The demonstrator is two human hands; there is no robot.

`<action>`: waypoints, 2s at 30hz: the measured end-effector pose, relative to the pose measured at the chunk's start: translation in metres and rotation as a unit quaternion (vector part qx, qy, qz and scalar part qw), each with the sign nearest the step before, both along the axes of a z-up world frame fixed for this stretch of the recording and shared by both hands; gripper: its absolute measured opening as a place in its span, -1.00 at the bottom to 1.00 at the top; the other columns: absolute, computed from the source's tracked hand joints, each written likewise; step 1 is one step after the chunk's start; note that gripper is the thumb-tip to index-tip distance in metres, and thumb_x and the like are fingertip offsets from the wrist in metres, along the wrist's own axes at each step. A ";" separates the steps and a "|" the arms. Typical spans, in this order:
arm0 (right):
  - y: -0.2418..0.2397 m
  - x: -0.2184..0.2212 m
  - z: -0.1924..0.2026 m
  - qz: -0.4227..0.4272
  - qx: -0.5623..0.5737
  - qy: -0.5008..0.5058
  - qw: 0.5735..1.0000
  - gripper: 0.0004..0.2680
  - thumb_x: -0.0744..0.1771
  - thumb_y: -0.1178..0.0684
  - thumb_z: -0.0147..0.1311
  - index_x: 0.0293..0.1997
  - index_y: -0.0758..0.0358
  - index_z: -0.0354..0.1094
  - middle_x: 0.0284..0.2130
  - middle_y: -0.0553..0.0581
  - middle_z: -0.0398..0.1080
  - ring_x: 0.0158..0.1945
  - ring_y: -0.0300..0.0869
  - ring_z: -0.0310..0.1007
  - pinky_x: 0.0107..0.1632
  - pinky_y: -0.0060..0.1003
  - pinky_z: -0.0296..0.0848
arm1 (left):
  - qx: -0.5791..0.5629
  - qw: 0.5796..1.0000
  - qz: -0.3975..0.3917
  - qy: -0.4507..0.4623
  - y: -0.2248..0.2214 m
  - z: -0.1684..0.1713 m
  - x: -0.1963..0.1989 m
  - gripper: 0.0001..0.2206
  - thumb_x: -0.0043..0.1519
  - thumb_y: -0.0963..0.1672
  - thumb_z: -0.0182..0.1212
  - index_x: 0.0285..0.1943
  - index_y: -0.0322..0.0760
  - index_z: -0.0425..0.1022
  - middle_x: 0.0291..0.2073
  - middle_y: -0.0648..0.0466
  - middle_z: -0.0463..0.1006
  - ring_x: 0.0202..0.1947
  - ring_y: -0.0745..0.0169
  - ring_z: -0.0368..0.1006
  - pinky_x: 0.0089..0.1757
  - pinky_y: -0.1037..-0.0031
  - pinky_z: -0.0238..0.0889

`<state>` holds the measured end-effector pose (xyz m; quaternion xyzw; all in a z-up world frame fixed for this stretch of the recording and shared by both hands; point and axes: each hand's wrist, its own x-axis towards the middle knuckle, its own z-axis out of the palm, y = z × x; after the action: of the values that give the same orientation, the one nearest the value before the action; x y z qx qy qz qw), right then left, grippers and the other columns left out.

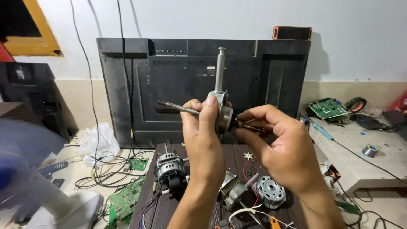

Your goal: Disassembling and inspecting electric fan motors on a workspace to check internal components.

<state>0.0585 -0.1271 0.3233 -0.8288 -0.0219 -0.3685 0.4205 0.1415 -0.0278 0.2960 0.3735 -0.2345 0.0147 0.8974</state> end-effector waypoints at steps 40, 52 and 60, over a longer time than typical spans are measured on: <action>0.016 -0.011 0.001 0.020 -0.039 -0.087 0.995 -0.78 0.24 0.22 0.25 -0.04 0.37 0.45 -0.29 0.16 0.66 -0.40 -0.28 0.65 -0.40 -0.53 0.57 | -0.021 0.986 -0.154 -0.053 0.018 0.015 -0.002 -0.28 0.21 0.18 -0.02 0.36 -0.44 0.33 -0.06 -0.09 0.51 -0.17 0.30 0.44 -0.22 0.51 0.38; -0.010 -0.012 0.001 0.005 -0.101 -0.147 0.984 -0.86 0.35 0.26 0.18 -0.05 0.50 0.37 -0.36 0.21 0.49 -0.41 -0.25 0.40 -0.35 -0.50 0.35 | -0.181 0.979 -0.089 -0.007 0.043 0.023 0.018 -0.57 0.20 0.09 0.16 -0.01 -0.29 0.30 -0.23 -0.07 0.44 -0.42 0.37 0.39 -0.52 0.65 0.35; -0.046 0.066 -0.062 -0.078 -0.121 0.327 0.934 -0.82 0.23 0.06 0.28 -0.14 0.11 0.61 -0.34 -0.02 0.66 -0.39 -0.28 0.55 -0.25 -0.39 0.49 | -0.174 0.983 0.015 0.048 0.062 0.041 0.008 -0.23 -0.02 0.11 0.19 0.38 -0.20 0.12 -0.13 -0.09 0.37 -0.33 0.25 0.41 -0.40 0.54 0.41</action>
<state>0.1245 -0.1730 0.2616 -0.9470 0.1379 -0.1031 0.2711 0.1492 0.0346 0.3367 0.2151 -0.1795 0.0510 0.9586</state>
